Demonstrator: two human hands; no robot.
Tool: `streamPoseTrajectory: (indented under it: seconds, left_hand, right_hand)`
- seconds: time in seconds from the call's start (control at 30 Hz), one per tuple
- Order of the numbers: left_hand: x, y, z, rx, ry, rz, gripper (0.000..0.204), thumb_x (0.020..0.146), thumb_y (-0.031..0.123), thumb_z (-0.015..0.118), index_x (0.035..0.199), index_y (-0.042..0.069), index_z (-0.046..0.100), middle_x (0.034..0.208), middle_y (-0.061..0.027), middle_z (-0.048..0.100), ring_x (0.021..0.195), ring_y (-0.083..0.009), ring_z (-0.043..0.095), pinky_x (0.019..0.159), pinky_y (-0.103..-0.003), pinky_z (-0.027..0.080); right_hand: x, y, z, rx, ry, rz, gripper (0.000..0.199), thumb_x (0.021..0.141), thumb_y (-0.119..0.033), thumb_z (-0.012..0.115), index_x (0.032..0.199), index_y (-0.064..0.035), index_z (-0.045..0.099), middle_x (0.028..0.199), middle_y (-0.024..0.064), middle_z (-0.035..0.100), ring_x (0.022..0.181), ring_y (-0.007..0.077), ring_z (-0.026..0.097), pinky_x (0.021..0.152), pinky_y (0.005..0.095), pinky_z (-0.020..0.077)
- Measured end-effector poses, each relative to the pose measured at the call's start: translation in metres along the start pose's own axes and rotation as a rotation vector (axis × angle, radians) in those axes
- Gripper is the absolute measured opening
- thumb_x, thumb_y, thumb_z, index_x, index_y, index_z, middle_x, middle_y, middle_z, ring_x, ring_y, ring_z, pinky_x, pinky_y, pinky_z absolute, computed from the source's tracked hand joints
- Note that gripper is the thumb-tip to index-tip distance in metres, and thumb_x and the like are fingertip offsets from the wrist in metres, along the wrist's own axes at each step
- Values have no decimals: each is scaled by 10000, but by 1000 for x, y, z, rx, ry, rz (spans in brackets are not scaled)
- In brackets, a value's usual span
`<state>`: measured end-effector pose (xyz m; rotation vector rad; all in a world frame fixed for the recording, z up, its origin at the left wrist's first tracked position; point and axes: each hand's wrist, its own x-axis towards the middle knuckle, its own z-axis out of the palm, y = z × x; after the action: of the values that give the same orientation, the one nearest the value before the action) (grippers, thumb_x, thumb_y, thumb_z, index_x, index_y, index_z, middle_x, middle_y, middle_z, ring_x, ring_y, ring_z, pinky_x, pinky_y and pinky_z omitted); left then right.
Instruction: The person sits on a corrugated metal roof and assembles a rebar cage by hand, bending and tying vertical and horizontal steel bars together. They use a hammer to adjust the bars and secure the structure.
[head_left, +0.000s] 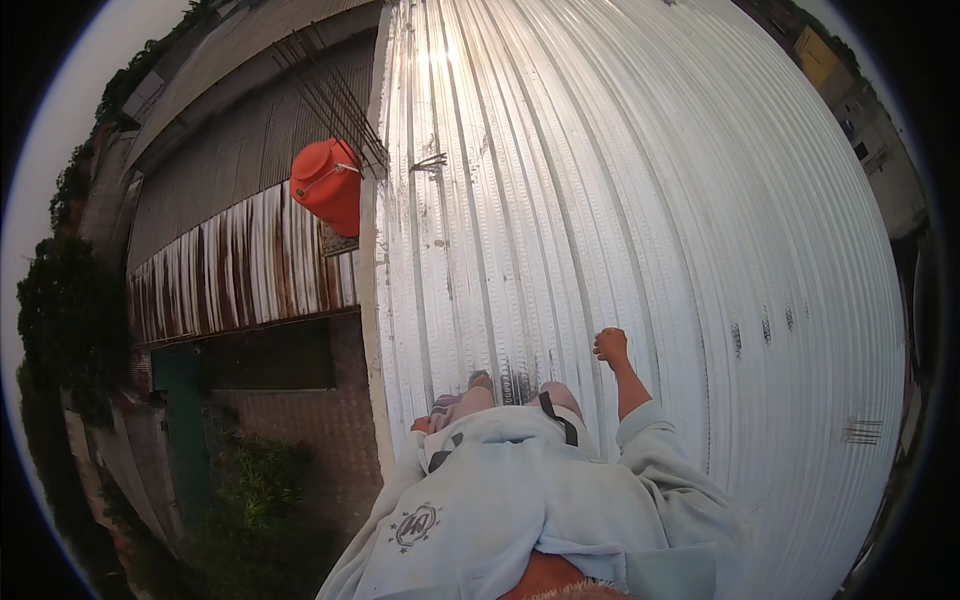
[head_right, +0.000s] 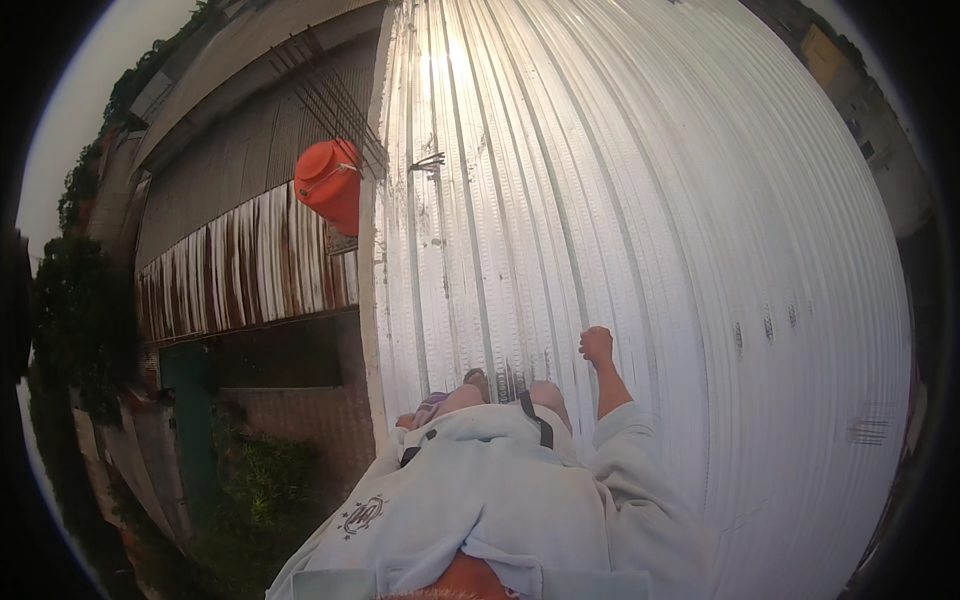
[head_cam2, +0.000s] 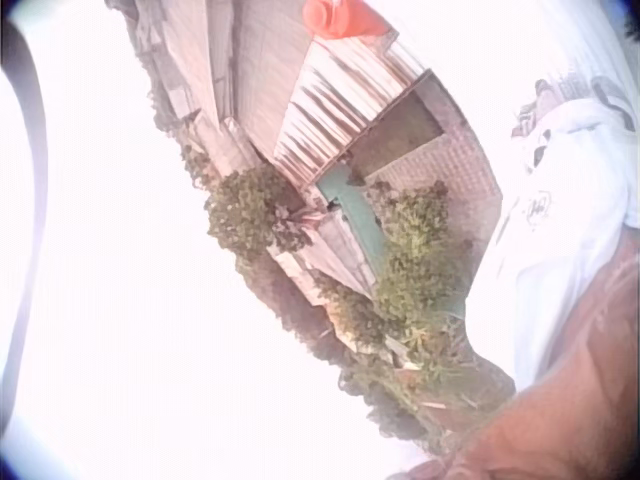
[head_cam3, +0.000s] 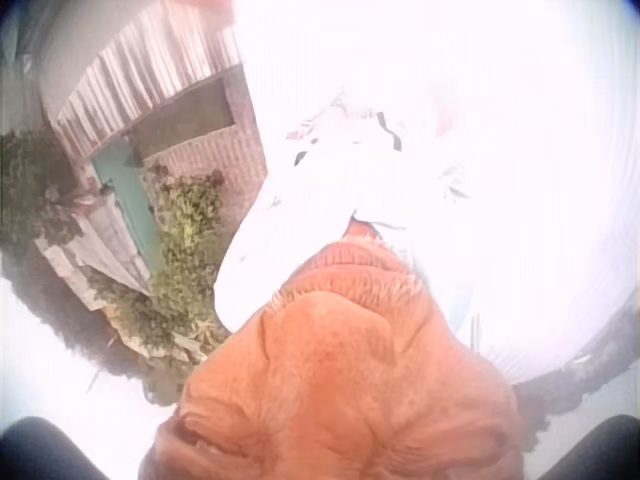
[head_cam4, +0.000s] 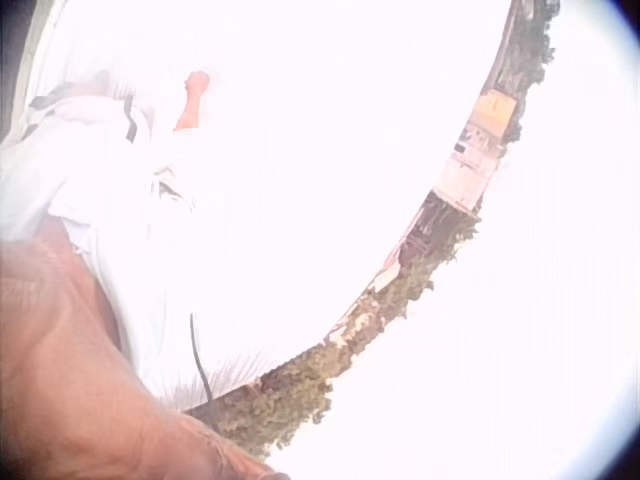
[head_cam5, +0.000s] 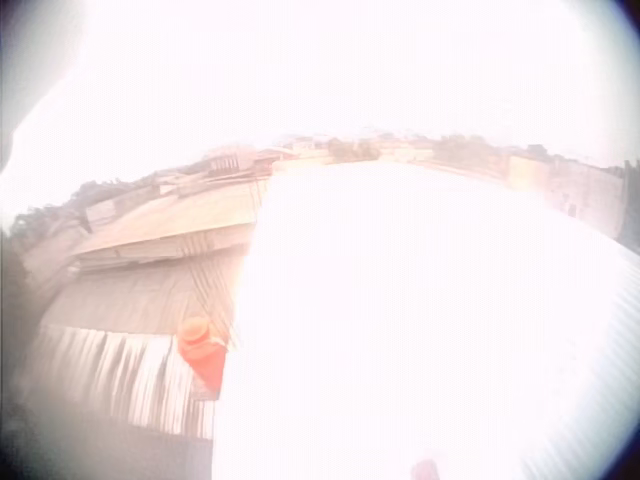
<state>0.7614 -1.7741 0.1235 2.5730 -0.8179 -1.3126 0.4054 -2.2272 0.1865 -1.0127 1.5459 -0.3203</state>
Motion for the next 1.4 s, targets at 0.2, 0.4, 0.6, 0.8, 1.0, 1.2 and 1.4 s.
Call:
streamPoseTrajectory:
  seconds: [0.2, 0.4, 0.6, 0.8, 1.0, 1.2, 1.4]
  left_hand:
    - [153, 138, -189, -1108, 285, -315, 299, 952, 161, 565, 1232, 67, 612, 961, -148, 703, 697, -284, 695, 540, -425, 564]
    - [288, 267, -279, -1199, 472, -309, 361, 978, 176, 523, 1303, 29, 573, 1070, -176, 689, 771, -290, 705, 605, -400, 585]
    - [345, 412, -210, -953, 279, -276, 245, 912, 212, 585, 1088, 80, 693, 985, -173, 723, 706, -282, 708, 543, -428, 555]
    - [434, 532, -262, -940, 147, -556, 308, 897, 260, 623, 1158, 103, 669, 1008, -148, 733, 735, -267, 710, 612, -421, 558]
    - [621, 563, -324, -1106, 77, -724, 264, 964, 239, 532, 1170, 122, 648, 1040, -130, 724, 743, -273, 705, 572, -449, 550]
    - [804, 694, -447, -419, -194, -369, 234, 936, 180, 562, 1136, 133, 676, 1006, -81, 729, 712, -184, 694, 558, -354, 563]
    - [967, 919, -626, -898, 194, -220, 261, 936, 198, 605, 1141, 65, 694, 920, -100, 735, 695, -174, 687, 535, -336, 540]
  right_hand:
    - [101, -42, 40, -863, -214, -548, 437, 766, -260, 669, 1079, 42, 714, 1098, 241, 702, 1094, 373, 657, 982, 428, 505]
    - [239, -151, 39, -806, -16, -376, 299, 774, -211, 649, 959, 2, 747, 997, 218, 728, 957, 319, 715, 856, 420, 571]
    - [391, -344, -35, -262, -179, -97, 66, 876, -54, 640, 839, -22, 596, 667, 53, 572, 488, 140, 546, 366, 279, 380]
    - [546, -498, -53, -48, -241, 31, 72, 871, -46, 636, 918, 3, 612, 723, 68, 607, 538, 151, 580, 394, 282, 417]
    - [642, -643, 48, -311, -272, -51, 214, 881, -66, 632, 1067, 42, 630, 784, 105, 644, 580, 166, 610, 441, 282, 467]
    - [727, -778, 89, -421, -363, -33, 343, 889, -97, 646, 1185, 70, 599, 825, 132, 673, 616, 185, 642, 479, 289, 493]
    - [839, -887, 77, -117, -162, 25, 298, 882, -76, 635, 1136, 79, 619, 773, 121, 658, 559, 158, 620, 425, 270, 455]
